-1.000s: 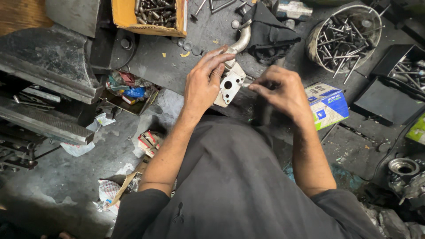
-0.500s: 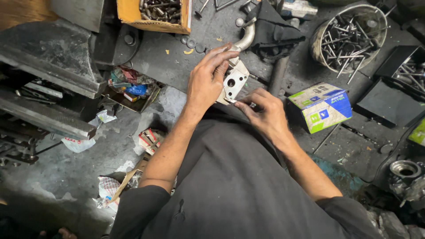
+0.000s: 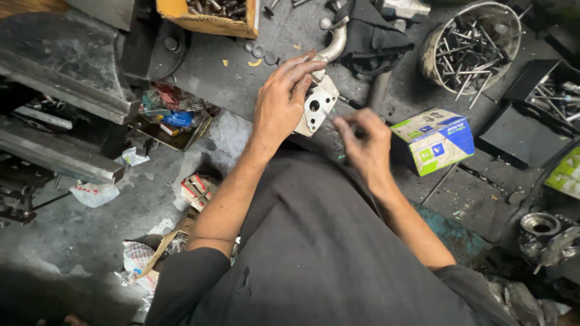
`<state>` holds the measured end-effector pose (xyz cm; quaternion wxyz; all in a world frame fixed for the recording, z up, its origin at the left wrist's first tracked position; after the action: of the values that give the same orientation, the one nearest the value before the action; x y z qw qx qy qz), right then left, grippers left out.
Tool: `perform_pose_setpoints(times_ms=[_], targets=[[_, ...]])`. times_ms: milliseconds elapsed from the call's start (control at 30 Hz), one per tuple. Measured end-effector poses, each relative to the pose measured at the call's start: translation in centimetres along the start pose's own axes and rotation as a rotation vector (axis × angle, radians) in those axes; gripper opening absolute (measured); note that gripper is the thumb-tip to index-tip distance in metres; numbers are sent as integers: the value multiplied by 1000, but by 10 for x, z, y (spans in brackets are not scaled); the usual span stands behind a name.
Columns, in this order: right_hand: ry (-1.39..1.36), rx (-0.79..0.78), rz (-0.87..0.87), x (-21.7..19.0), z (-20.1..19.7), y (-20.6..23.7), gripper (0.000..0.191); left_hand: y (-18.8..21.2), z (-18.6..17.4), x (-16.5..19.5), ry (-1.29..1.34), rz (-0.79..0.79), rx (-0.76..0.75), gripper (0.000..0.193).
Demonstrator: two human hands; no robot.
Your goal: The person sits at a cluttered workbench and works on a motorcycle engine cylinder head, using a small hand tool to drive a valve component out of the head while steadying it with the other hand. They reposition and turn the head repeatedly, set parts aside, and pick up another cylinder head to continue the same work.
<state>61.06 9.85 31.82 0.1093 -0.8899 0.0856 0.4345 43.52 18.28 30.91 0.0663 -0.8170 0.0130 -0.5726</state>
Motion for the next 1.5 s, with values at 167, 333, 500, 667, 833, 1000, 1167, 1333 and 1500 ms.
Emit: perform_pose_setpoints(times_ms=[167, 333, 500, 667, 833, 1000, 1167, 1333, 1500], targets=[[-30, -52, -29, -11, 7, 9, 9, -1, 0, 1, -16, 30, 10, 25], [6, 9, 17, 0, -1, 7, 9, 1, -1, -1, -16, 27, 16, 25], [-55, -46, -108, -12, 4, 15, 10, 2, -1, -3, -13, 18, 1, 24], [-67, -51, 3, -1, 7, 18, 7, 3, -1, -2, 14, 10, 10, 27], [-64, -29, -13, -3, 4, 14, 10, 3, 0, -3, -15, 24, 6, 27], [-81, -68, -57, -14, 10, 20, 12, 4, 1, -5, 0, 10, -8, 26], [-47, -19, 14, -7, 5, 13, 13, 3, 1, -2, 7, 46, 13, 26], [-40, -140, -30, -15, 13, 14, 12, 3, 1, -4, 4, 33, 0, 27], [-111, -145, -23, -16, 13, 12, 10, 3, 2, -3, -1, 30, -5, 25]])
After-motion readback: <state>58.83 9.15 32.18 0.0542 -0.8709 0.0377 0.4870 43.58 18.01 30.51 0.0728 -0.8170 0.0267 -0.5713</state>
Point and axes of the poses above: each hand's wrist, its own y-axis away from the middle knuckle, its own z-axis out of the palm, x = y × z, the point moved 10 cm from there along -y, towards the middle knuckle, and after that the axes turned 13 degrees about x, right-handed, at the moved point
